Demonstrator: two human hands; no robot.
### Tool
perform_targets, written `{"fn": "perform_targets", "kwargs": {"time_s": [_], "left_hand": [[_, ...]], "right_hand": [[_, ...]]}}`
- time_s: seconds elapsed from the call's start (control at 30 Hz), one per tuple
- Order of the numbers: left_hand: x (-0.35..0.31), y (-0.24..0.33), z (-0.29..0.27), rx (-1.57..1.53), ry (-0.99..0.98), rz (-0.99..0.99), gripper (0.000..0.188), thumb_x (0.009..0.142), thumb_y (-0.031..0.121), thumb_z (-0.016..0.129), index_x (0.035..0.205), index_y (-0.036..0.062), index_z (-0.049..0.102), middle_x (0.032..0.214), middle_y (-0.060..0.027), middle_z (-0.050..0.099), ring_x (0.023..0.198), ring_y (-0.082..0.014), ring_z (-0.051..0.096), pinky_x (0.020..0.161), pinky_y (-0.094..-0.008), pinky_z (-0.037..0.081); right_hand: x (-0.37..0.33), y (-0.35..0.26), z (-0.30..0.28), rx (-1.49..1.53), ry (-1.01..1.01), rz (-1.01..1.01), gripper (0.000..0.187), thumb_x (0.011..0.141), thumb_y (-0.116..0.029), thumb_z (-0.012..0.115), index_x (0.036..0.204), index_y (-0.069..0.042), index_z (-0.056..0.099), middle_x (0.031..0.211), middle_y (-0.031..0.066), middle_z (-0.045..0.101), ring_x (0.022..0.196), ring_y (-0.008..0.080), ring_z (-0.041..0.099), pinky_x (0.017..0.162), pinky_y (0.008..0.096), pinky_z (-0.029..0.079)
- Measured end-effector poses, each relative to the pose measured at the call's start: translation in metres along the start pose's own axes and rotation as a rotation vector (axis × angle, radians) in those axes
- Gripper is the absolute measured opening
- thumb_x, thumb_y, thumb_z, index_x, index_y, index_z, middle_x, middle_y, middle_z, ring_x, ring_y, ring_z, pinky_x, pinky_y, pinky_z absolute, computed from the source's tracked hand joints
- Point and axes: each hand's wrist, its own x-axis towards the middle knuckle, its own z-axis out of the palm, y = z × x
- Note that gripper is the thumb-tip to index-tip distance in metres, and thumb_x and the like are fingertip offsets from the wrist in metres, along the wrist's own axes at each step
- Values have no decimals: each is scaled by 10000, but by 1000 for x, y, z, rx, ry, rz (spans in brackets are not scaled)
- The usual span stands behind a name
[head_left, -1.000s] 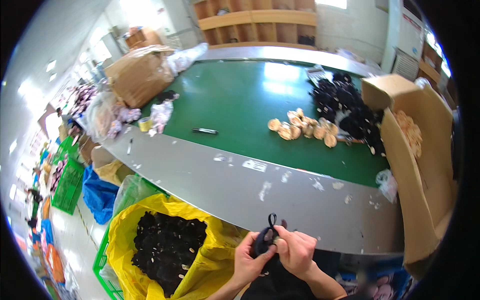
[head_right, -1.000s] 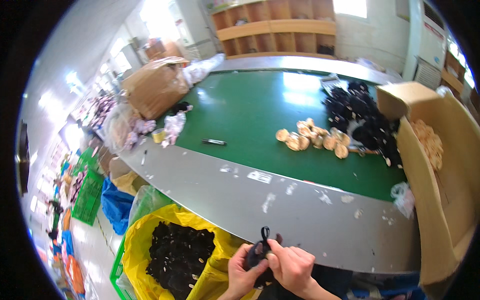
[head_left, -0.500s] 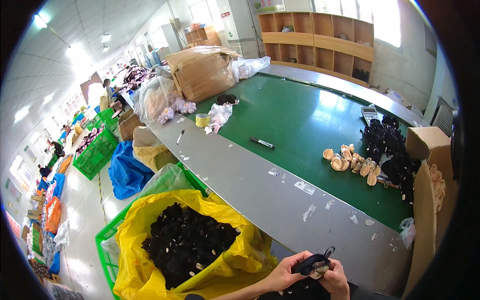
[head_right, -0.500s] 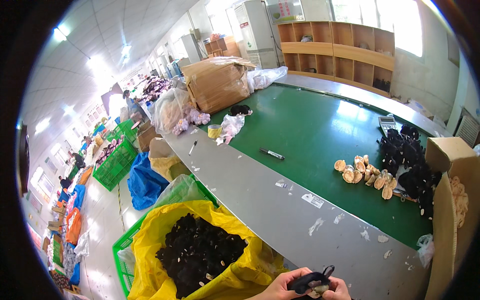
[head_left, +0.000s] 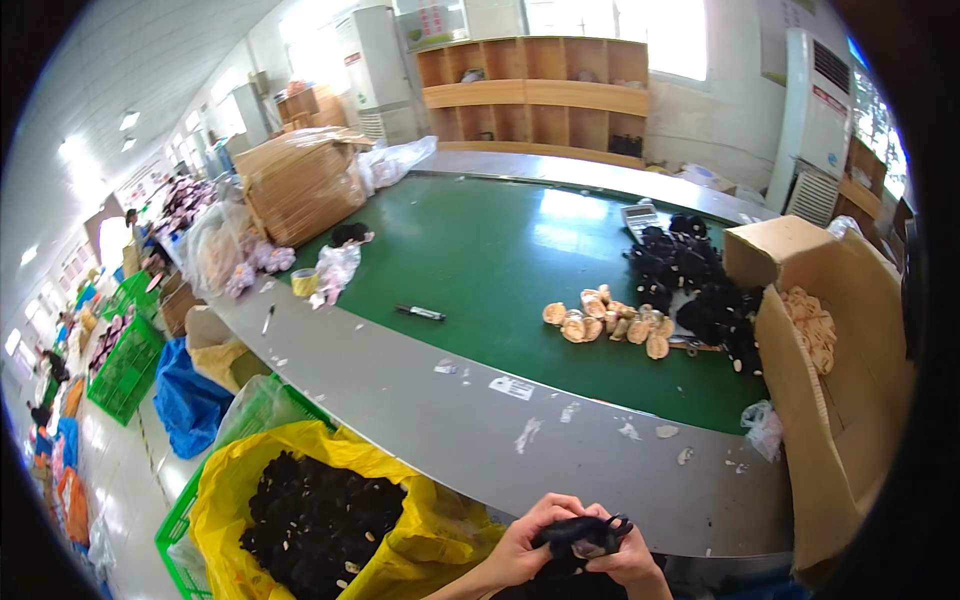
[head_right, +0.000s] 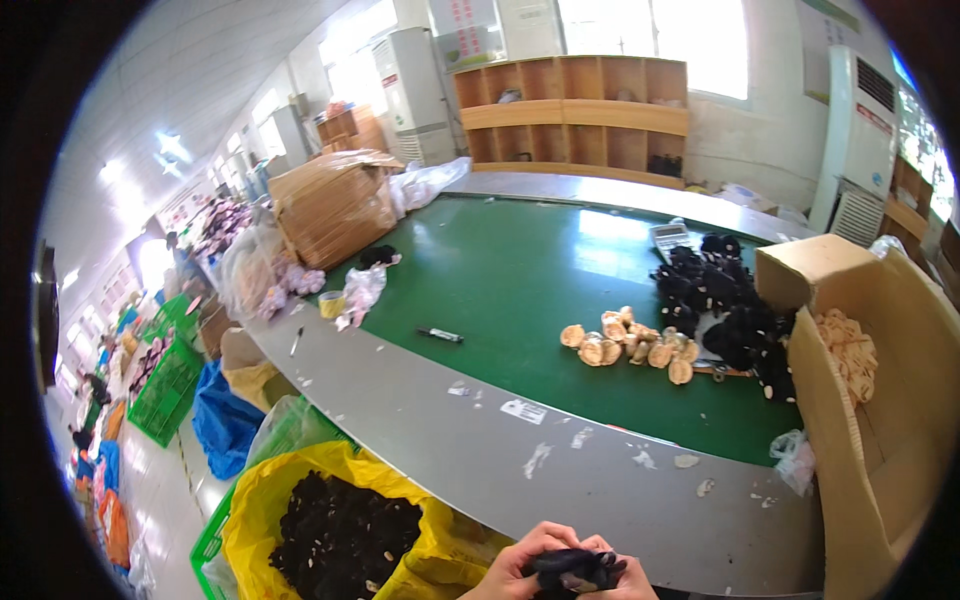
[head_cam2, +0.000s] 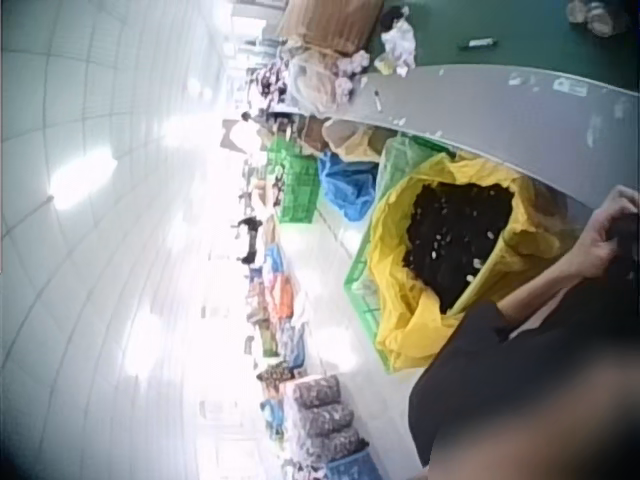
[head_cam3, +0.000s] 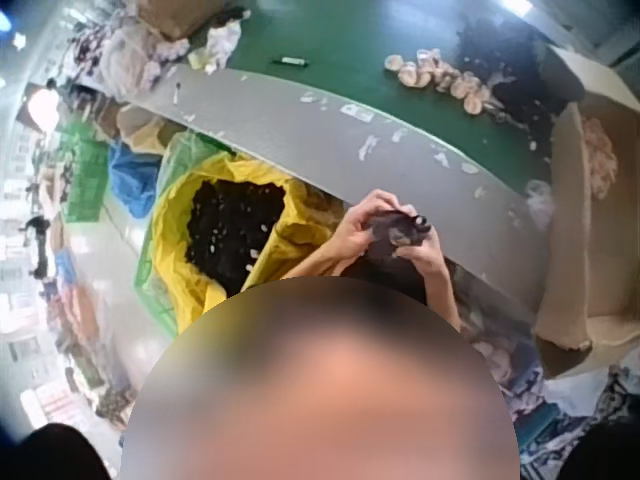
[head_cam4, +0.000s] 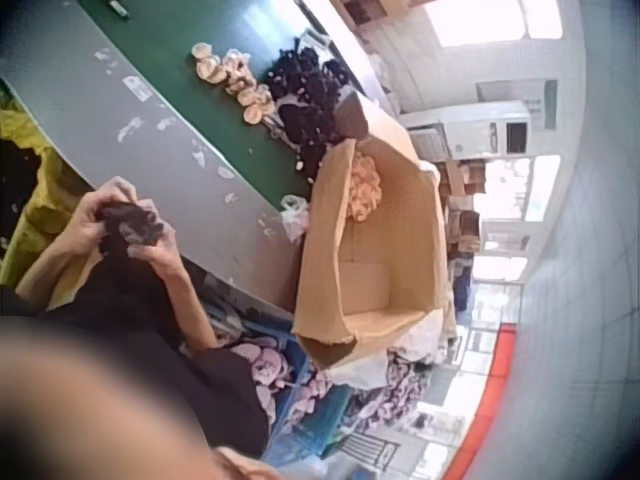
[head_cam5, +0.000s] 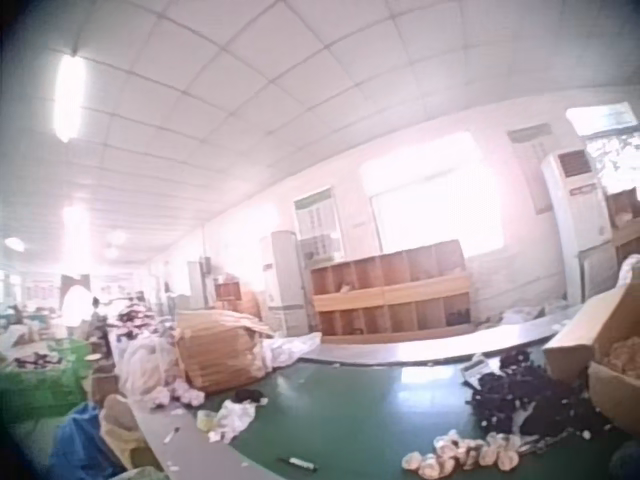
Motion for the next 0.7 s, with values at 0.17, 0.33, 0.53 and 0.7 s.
{"fn": "perform_targets", "kwargs": {"time_s": [0.17, 0.33, 0.53, 0.7], "left_hand": [[14, 3, 6, 17, -67, 6, 275, 915, 108, 669, 1173, 35, 607, 1257, -107, 468, 1204, -213, 451, 1063, -357, 351], [20, 9, 26, 55, -141, 15, 336, 884, 150, 735, 1157, 32, 579, 1242, -117, 466, 1187, -228, 449, 1062, -379, 348], [36, -1, 47, 190, -255, 34, 251, 782, 21, 763, 979, 20, 608, 1109, -133, 549, 1052, -245, 538, 932, -346, 436], [45, -1, 76, 102, -344, 7, 236, 795, 14, 728, 1002, 11, 615, 1140, -147, 566, 1024, -222, 564, 882, -318, 453]], "right_hand": [[-18, -20, 21, -748, 225, -347, 400, 671, -110, 933, 979, 14, 709, 1080, 81, 603, 955, 185, 623, 833, 308, 507], [-34, -17, 16, -800, 291, -546, 371, 674, -134, 952, 892, -4, 680, 1006, 88, 597, 886, 190, 616, 780, 310, 501], [-60, -28, -2, -793, 296, -583, 311, 711, -90, 918, 834, 8, 649, 933, 90, 599, 821, 187, 600, 714, 295, 475], [-88, -38, -10, -861, 458, -710, 277, 703, -54, 895, 800, 7, 643, 878, 101, 617, 767, 183, 598, 660, 293, 464]]}}
